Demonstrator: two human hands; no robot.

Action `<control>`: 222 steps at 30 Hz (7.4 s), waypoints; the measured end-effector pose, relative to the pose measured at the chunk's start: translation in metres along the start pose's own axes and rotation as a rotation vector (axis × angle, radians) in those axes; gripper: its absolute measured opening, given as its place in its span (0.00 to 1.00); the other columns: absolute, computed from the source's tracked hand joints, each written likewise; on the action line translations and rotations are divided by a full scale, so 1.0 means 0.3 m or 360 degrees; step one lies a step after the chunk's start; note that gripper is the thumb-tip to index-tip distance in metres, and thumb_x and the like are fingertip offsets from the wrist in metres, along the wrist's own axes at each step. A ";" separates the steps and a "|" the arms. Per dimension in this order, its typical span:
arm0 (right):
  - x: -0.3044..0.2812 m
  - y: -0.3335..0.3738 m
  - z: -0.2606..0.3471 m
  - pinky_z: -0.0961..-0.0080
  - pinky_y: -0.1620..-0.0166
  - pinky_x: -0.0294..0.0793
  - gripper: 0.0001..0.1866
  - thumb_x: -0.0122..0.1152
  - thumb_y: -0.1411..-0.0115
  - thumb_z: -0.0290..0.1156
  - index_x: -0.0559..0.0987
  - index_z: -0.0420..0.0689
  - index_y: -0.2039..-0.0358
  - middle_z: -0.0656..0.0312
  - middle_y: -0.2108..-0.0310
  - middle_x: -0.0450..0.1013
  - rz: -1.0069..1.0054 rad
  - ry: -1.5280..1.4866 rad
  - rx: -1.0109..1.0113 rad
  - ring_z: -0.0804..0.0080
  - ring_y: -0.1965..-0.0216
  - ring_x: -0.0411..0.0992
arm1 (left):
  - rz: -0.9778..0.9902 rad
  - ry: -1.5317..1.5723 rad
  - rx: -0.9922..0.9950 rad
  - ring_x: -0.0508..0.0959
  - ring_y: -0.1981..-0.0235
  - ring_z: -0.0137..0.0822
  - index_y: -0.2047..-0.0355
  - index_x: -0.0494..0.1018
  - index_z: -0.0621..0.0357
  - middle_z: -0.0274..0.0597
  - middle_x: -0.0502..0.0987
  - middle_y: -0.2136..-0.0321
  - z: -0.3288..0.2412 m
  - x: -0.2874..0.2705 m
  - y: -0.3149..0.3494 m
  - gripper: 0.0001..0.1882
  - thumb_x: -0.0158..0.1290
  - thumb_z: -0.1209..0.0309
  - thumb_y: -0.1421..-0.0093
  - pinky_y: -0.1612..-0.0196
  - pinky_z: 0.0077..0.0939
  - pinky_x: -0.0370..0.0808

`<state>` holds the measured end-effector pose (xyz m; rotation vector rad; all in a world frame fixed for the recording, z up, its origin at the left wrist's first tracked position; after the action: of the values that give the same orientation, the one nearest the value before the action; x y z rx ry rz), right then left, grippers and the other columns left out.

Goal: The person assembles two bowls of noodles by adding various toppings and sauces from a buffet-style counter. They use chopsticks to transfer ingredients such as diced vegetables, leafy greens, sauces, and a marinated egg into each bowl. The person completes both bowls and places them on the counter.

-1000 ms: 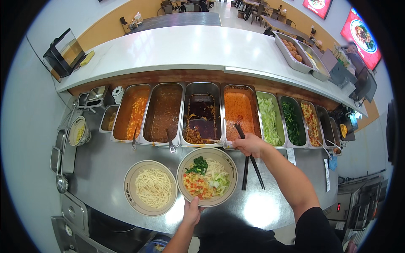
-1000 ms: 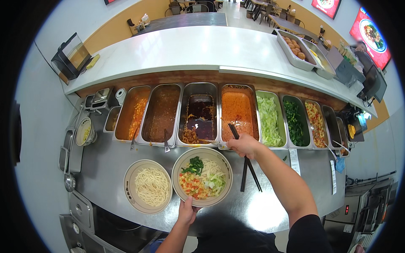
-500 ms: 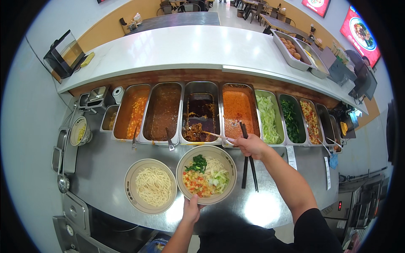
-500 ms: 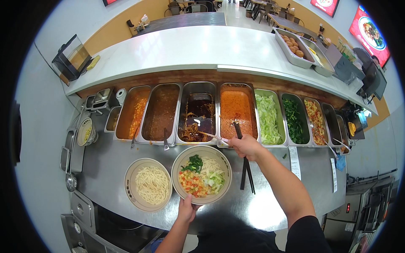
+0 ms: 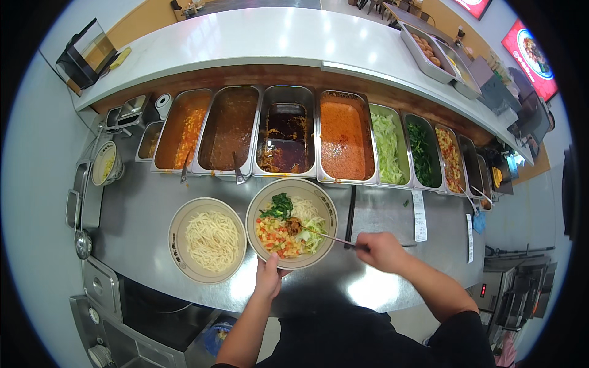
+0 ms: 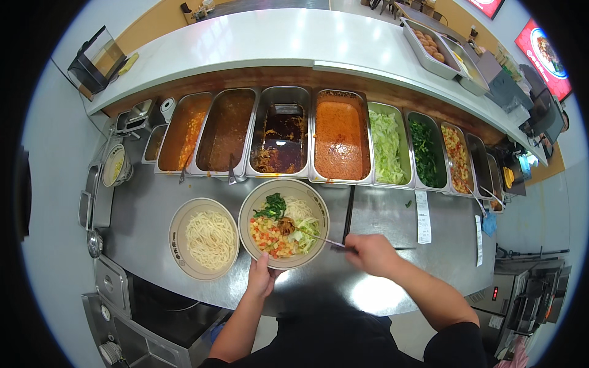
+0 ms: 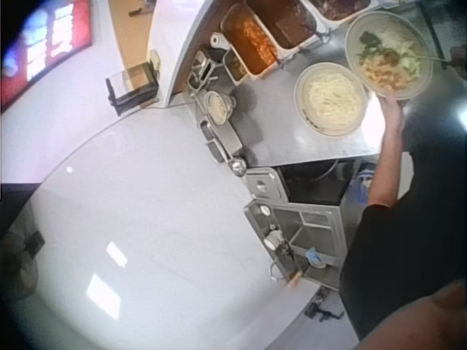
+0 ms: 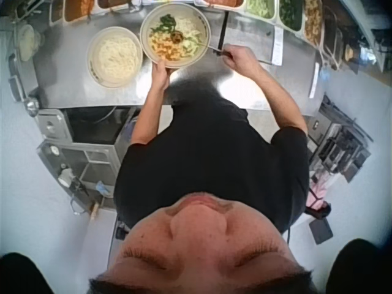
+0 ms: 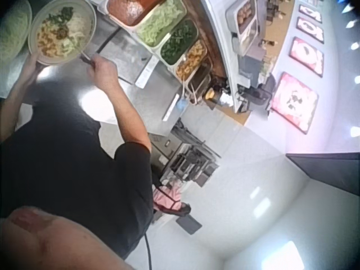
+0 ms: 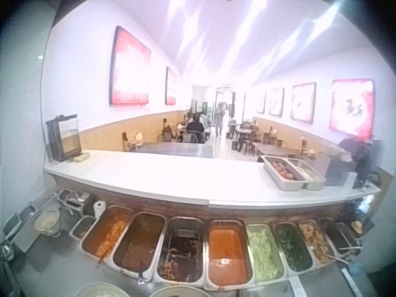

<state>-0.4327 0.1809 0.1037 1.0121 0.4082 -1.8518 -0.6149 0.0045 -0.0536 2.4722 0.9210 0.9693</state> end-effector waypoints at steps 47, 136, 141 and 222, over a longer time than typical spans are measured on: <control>-0.052 -0.211 -0.178 0.80 0.83 0.49 0.08 0.57 0.41 0.30 0.71 0.46 0.76 0.74 0.86 0.58 -0.0178 -0.1862 0.0915 0.86 0.87 0.52 | 0.0052 -0.0095 -0.0141 0.79 0.55 0.48 0.37 0.49 0.57 0.54 0.68 0.47 -0.017 0.021 0.012 0.24 0.37 0.64 0.30 0.64 0.42 0.84; -0.094 0.086 -0.467 0.83 0.85 0.44 0.07 0.58 0.41 0.29 0.71 0.44 0.74 0.75 0.86 0.57 -0.0504 -0.2145 0.0903 0.86 0.88 0.50 | 0.0316 -0.0273 -0.0263 0.77 0.51 0.51 0.38 0.49 0.59 0.57 0.68 0.46 0.095 0.289 0.016 0.23 0.35 0.65 0.30 0.54 0.51 0.81; -0.148 0.212 -0.358 0.79 0.75 0.65 0.08 0.59 0.40 0.30 0.73 0.41 0.74 0.67 0.83 0.67 -0.0588 -0.0913 0.0503 0.79 0.80 0.63 | 0.0296 -0.0291 -0.0274 0.77 0.52 0.51 0.38 0.50 0.59 0.57 0.69 0.46 0.102 0.275 0.010 0.24 0.35 0.64 0.31 0.55 0.49 0.82; -0.167 0.254 -0.193 0.66 0.74 0.70 0.08 0.63 0.48 0.30 0.72 0.44 0.73 0.62 0.82 0.70 -0.0660 0.0005 0.0165 0.62 0.77 0.73 | 0.0360 -0.0203 -0.0303 0.78 0.52 0.51 0.37 0.46 0.54 0.55 0.66 0.44 0.120 0.273 -0.001 0.25 0.36 0.68 0.31 0.57 0.46 0.83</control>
<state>-0.3299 0.2103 0.1189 1.0575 0.5611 -2.2607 -0.5442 0.0575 -0.0398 2.4763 0.4924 0.9087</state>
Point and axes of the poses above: each hand's wrist, its own y-axis away from the middle knuckle, its own x-axis out of the palm, z = x × y, the point moved 10 cm from there along -y, towards the middle knuckle
